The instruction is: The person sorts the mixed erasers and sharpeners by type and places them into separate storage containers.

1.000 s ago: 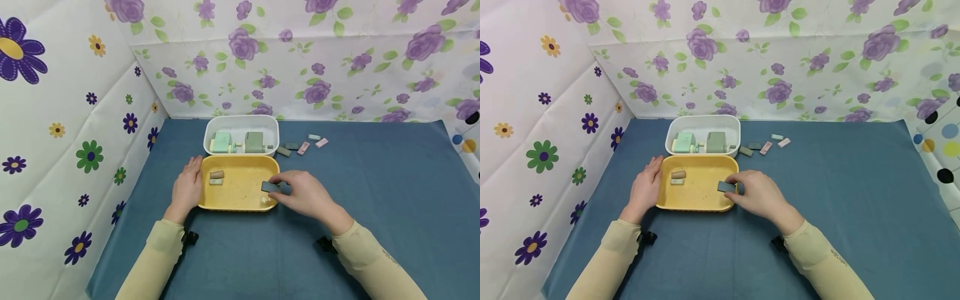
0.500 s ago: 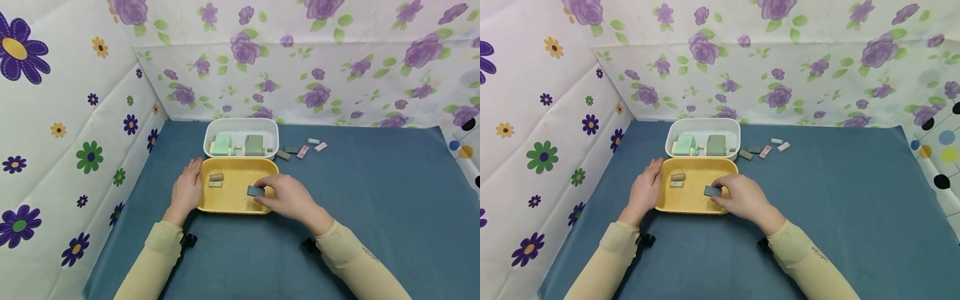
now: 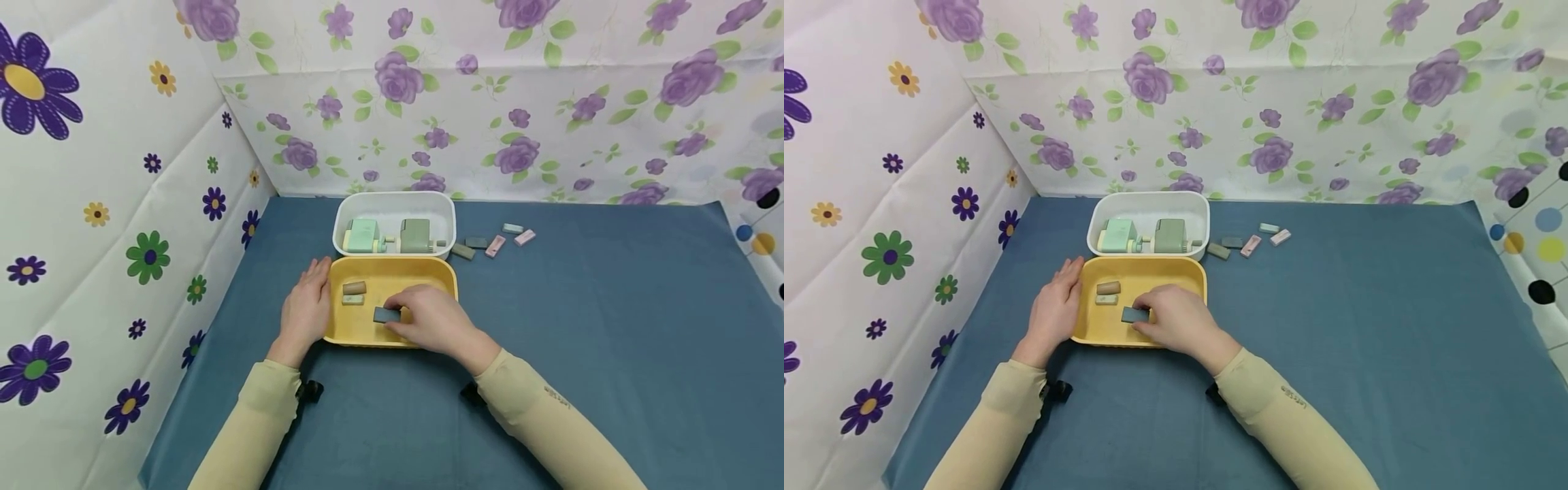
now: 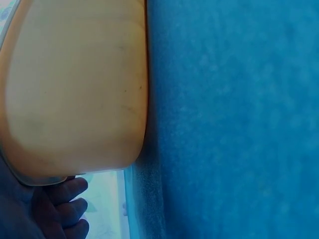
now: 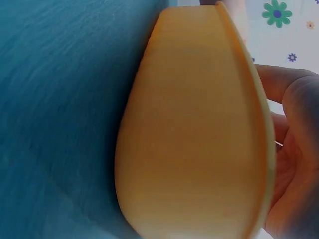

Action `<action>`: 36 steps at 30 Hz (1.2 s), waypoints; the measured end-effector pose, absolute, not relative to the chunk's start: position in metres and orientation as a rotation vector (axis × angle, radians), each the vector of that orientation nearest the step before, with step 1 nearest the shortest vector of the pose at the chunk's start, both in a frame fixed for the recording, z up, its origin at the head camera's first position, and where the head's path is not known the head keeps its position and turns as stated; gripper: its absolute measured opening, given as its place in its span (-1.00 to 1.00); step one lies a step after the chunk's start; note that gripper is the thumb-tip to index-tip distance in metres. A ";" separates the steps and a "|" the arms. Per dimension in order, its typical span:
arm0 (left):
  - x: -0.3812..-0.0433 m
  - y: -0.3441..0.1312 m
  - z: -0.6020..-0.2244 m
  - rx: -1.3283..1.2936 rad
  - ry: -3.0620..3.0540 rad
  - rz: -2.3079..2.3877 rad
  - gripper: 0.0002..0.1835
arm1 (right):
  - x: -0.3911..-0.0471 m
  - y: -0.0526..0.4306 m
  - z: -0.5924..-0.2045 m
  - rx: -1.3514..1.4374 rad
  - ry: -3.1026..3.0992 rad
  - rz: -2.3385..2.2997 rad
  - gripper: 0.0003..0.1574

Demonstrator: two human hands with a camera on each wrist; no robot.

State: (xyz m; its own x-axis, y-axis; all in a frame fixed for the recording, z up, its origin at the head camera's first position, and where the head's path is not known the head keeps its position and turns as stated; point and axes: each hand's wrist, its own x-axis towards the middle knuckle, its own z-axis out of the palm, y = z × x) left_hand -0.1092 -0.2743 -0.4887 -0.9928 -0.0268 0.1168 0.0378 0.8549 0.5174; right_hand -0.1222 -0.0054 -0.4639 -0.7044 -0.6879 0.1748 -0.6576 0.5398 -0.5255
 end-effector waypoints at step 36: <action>-0.108 -0.273 -0.485 -0.040 -2.926 -0.701 -0.46 | -0.134 -0.089 -0.478 -1.223 2.873 -0.427 -0.89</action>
